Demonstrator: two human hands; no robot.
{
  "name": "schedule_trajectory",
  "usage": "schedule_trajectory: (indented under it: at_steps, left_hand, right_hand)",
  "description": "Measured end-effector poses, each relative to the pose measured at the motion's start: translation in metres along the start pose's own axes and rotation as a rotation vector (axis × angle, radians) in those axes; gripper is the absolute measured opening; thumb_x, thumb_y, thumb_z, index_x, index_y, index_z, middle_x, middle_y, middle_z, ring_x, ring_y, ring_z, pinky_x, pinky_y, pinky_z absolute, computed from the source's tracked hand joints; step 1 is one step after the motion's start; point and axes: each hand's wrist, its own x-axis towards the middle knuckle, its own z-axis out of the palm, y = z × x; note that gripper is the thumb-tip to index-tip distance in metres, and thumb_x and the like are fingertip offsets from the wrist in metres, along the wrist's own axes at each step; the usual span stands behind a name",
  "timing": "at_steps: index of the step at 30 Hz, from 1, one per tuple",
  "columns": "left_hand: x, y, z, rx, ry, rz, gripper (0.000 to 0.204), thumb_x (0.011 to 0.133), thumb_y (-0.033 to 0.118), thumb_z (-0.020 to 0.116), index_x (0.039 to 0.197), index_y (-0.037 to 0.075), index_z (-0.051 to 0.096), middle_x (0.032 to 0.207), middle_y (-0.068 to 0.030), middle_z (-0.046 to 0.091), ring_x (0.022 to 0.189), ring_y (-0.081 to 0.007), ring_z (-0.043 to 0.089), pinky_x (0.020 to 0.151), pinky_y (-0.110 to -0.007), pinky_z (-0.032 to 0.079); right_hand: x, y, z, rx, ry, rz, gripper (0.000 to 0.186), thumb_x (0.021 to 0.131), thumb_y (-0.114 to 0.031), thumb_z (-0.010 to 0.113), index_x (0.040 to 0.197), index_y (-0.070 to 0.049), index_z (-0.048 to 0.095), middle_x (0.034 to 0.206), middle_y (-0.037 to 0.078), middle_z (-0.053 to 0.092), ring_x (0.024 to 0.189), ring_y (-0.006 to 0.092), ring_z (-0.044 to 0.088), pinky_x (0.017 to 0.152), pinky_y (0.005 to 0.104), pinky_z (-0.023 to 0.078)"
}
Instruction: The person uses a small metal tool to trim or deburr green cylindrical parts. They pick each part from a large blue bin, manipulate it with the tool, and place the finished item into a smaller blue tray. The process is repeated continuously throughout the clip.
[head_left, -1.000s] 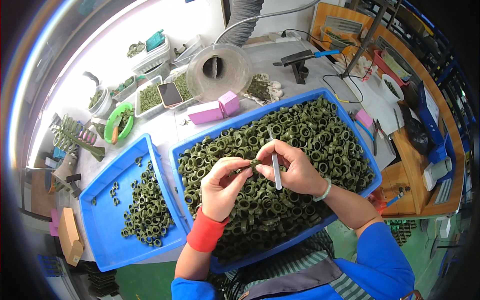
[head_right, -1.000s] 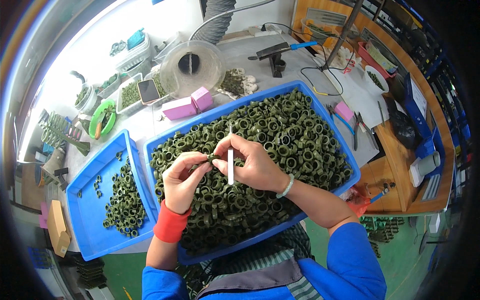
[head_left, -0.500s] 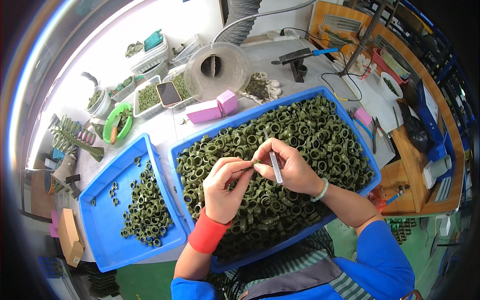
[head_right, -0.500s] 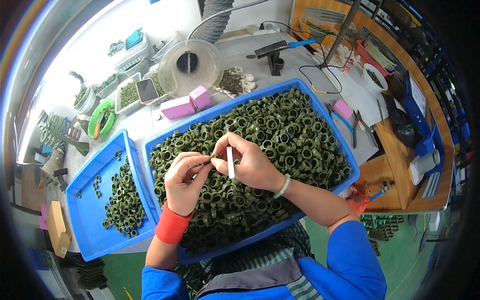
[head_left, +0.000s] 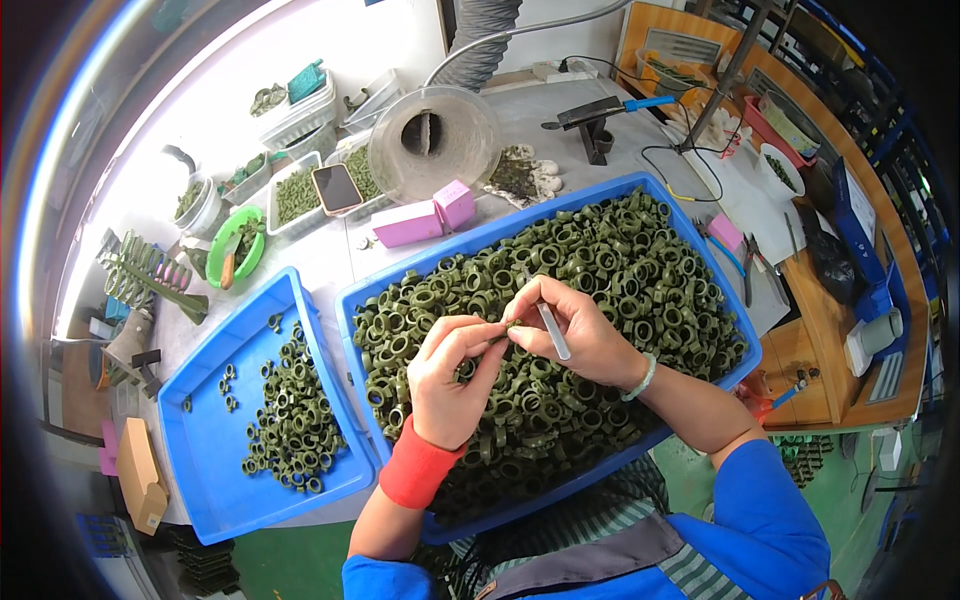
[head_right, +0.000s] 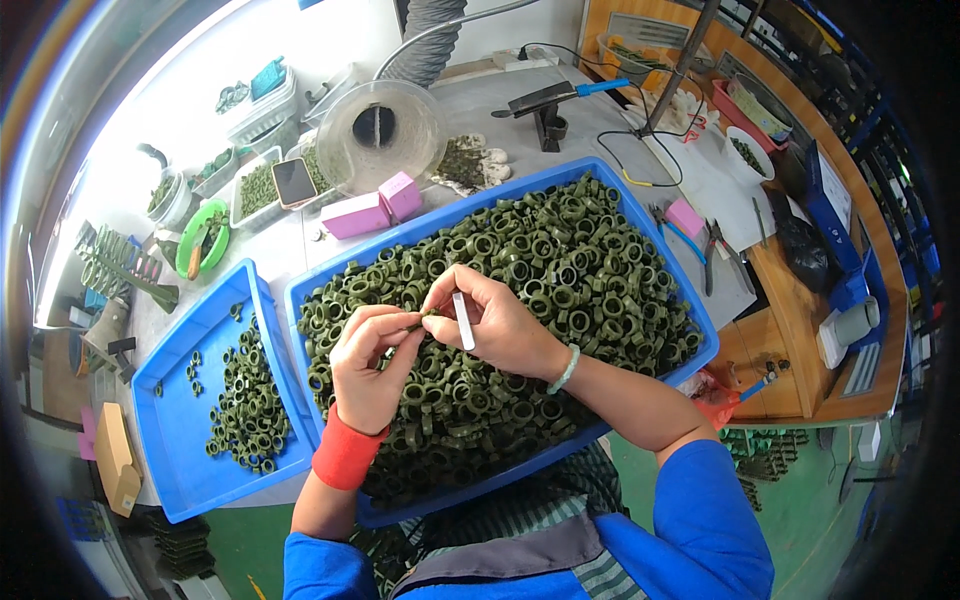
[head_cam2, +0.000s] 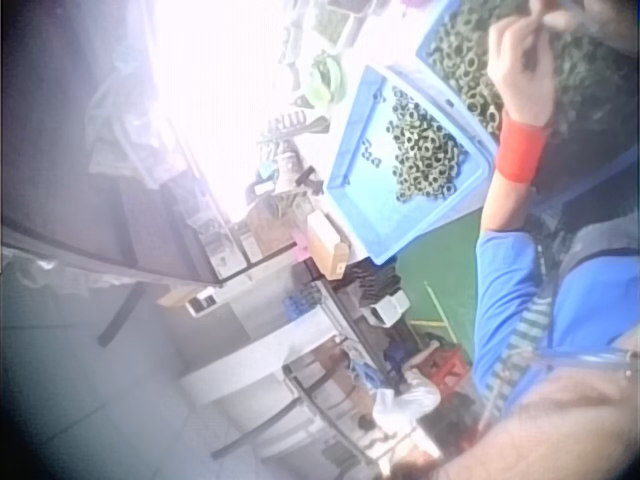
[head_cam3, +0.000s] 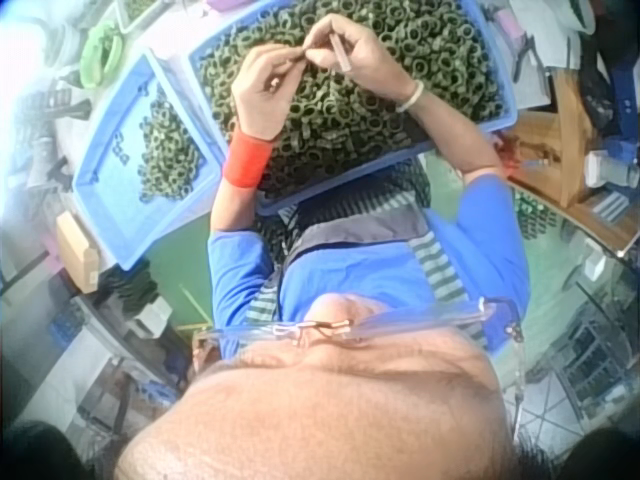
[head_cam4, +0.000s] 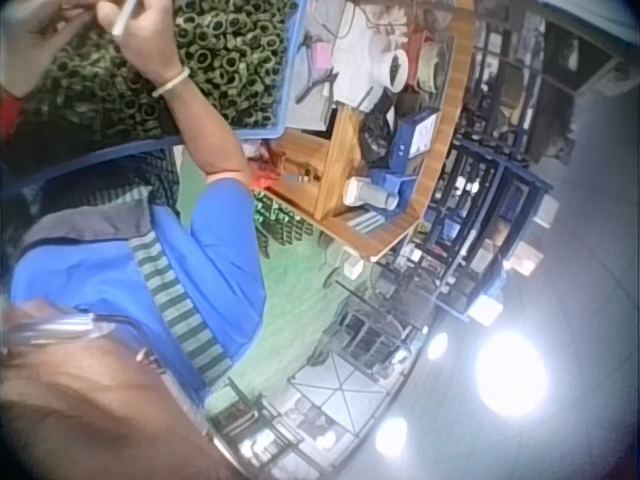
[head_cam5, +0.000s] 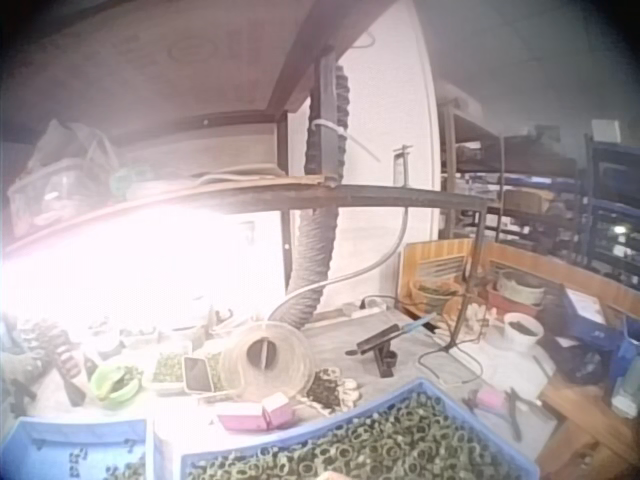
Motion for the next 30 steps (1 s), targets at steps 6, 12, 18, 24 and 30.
schedule_trajectory:
  at_steps: [6, 12, 18, 24, 30]
  left_hand:
    - [0.003, 0.001, -0.002, -0.123, -0.021, -0.081, 0.022, 0.086, -0.012, 0.07, 0.106, -0.003, 0.07, 0.109, -0.0092, 0.062, 0.096, -0.0132, 0.067, 0.08, -0.024, 0.059]
    - [0.003, -0.005, -0.005, -0.288, -0.049, -0.175, 0.02, 0.089, -0.008, 0.07, 0.108, -0.002, 0.069, 0.11, -0.0078, 0.062, 0.097, -0.013, 0.067, 0.082, -0.024, 0.06]
    - [0.003, -0.007, -0.009, -0.372, -0.057, -0.258, 0.023, 0.092, -0.006, 0.067, 0.116, -0.004, 0.067, 0.114, -0.0102, 0.065, 0.102, -0.0151, 0.068, 0.087, -0.027, 0.059]
    - [0.007, -0.011, -0.016, -0.896, 0.071, -0.564, 0.034, 0.102, 0.004, 0.055, 0.134, -0.007, 0.055, 0.122, -0.0155, 0.066, 0.111, -0.0248, 0.068, 0.097, -0.038, 0.059]
    - [0.012, -0.013, -0.017, -1.213, 0.09, -0.708, 0.024, 0.105, 0.01, 0.053, 0.125, -0.001, 0.055, 0.105, -0.0072, 0.061, 0.087, -0.0175, 0.063, 0.085, -0.029, 0.056]
  right_hand:
    - [0.0, -0.009, -0.008, -0.027, -0.031, 0.107, 0.012, 0.094, -0.01, 0.067, 0.104, -0.003, 0.063, 0.092, 0.0, 0.064, 0.085, 0.0054, 0.06, 0.076, 0.0229, 0.05]
    - [0.0, -0.009, -0.013, 0.112, -0.076, 0.07, 0.014, 0.096, -0.01, 0.066, 0.106, -0.001, 0.065, 0.089, 0.001, 0.066, 0.08, 0.0069, 0.062, 0.074, 0.0234, 0.051]
    - [0.003, -0.005, -0.014, 0.012, -0.08, 0.024, 0.017, 0.101, -0.015, 0.063, 0.107, 0.0, 0.067, 0.09, 0.002, 0.069, 0.079, 0.007, 0.064, 0.072, 0.0231, 0.053]
    - [0.003, -0.002, -0.027, -0.83, -0.162, -0.28, 0.021, 0.083, -0.015, 0.076, 0.095, -0.005, 0.062, 0.089, 0.007, 0.066, 0.085, 0.0297, 0.063, 0.08, 0.0423, 0.049]
    - [-0.005, 0.004, -0.021, -1.186, -0.273, -0.301, 0.023, 0.076, -0.009, 0.075, 0.091, -0.01, 0.058, 0.087, 0.005, 0.061, 0.092, 0.0277, 0.059, 0.083, 0.0407, 0.044]
